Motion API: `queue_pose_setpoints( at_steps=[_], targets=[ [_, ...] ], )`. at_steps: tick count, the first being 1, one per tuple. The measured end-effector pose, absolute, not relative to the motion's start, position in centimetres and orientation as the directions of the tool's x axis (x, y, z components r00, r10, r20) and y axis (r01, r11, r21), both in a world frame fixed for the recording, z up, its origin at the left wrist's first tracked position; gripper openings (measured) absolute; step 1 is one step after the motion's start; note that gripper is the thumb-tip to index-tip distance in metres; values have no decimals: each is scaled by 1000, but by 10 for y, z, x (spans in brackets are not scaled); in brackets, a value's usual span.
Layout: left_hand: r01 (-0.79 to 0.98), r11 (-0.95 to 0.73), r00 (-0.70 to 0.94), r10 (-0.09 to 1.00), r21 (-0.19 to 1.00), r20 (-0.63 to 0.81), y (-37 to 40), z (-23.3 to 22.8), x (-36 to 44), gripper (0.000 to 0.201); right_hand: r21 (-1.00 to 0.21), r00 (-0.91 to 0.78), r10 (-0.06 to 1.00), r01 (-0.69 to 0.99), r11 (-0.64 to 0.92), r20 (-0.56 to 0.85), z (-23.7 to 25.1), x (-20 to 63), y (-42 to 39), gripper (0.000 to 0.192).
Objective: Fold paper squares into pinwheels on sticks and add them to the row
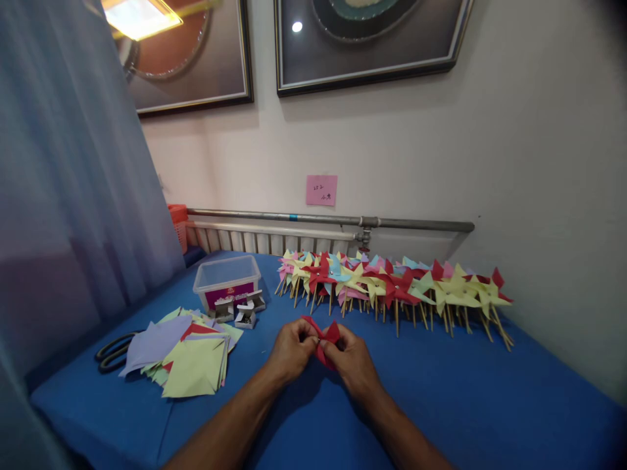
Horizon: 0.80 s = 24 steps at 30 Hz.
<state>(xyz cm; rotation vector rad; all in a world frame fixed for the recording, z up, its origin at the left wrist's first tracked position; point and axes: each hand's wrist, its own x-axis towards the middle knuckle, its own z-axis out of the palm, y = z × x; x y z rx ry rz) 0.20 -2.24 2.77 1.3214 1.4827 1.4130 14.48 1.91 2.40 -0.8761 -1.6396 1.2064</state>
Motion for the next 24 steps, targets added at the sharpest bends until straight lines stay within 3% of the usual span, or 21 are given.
queue_pose_setpoints(
  at_steps=[9, 14, 18, 24],
  targets=[
    [48, -206, -308, 928, 977, 210, -22, 28, 6, 15, -981, -285, 949, -177, 84, 132, 13, 142, 28, 39],
    [-235, -168, -418, 907, 957, 56, -24, 35, 3, 36, -970, -268, 955, -234, 60, 123, 18, 144, 27, 40],
    [-369, -67, -272, 962, 927, -39, -26, 36, 0, 33, -969, -309, 942, -238, 59, 133, 18, 143, 26, 41],
    [-305, 1, -201, 977, 952, -66, -25, 31, 4, 24, -984, -327, 938, -167, 61, 114, 15, 142, 26, 36]
  ],
)
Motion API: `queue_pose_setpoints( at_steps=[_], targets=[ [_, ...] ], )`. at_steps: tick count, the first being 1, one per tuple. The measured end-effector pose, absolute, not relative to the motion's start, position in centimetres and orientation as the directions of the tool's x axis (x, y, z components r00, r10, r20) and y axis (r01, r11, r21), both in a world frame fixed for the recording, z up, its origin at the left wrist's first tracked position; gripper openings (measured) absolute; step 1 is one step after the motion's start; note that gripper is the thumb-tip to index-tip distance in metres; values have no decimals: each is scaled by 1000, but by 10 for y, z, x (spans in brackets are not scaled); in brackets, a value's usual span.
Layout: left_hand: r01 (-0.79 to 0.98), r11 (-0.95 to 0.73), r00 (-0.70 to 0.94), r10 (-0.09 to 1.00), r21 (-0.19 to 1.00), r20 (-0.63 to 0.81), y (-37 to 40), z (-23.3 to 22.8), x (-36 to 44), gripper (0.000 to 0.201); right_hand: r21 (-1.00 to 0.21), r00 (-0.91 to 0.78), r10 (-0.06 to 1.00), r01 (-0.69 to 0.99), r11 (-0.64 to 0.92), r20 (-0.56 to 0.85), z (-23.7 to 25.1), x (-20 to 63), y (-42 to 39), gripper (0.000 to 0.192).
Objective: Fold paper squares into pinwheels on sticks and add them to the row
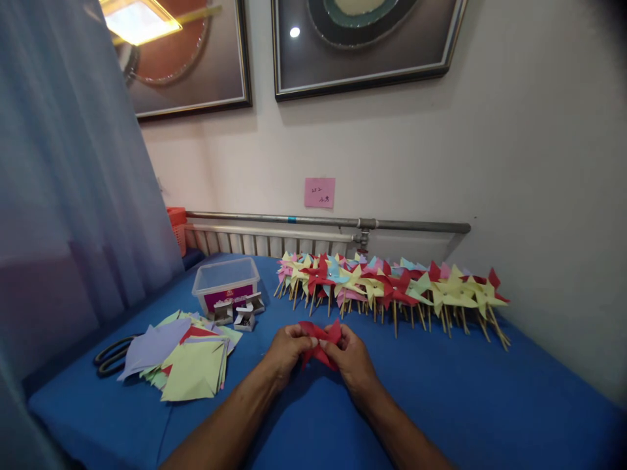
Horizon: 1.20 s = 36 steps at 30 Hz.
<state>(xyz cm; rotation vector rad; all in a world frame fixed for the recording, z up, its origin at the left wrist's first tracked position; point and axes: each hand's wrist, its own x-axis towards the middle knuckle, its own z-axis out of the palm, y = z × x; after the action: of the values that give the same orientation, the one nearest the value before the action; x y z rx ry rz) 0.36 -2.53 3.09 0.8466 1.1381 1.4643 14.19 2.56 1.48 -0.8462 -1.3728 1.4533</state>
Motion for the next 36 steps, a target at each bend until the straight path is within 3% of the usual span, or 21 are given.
queue_pose_setpoints(
  at_steps=[7, 15, 26, 29, 32, 36],
  targets=[
    [-243, 16, -214, 974, 970, -70, -26, 36, 9, 21, -987, -288, 951, -147, 72, 112, 12, 138, 24, 25],
    [-171, -14, -239, 971, 985, -28, -22, 29, 7, 21, -967, -411, 911, -244, -73, 35, 15, 143, 21, 40],
    [-215, -19, -135, 991, 976, -10, -25, 33, 4, 22, -994, -316, 949, -109, -23, 12, 4, 143, 32, 40],
    [-220, -15, -150, 988, 975, -19, -24, 33, 5, 22, -988, -299, 954, -143, -51, -6, 8, 145, 32, 39],
    [-134, 14, -207, 978, 991, -41, -21, 29, 5, 18, -963, -273, 961, -244, -116, -47, 15, 150, 32, 38],
    [160, -2, -292, 955, 987, 49, -17, 27, -11, 6, -947, -222, 973, -296, -128, -62, 17, 155, 35, 38]
  ],
)
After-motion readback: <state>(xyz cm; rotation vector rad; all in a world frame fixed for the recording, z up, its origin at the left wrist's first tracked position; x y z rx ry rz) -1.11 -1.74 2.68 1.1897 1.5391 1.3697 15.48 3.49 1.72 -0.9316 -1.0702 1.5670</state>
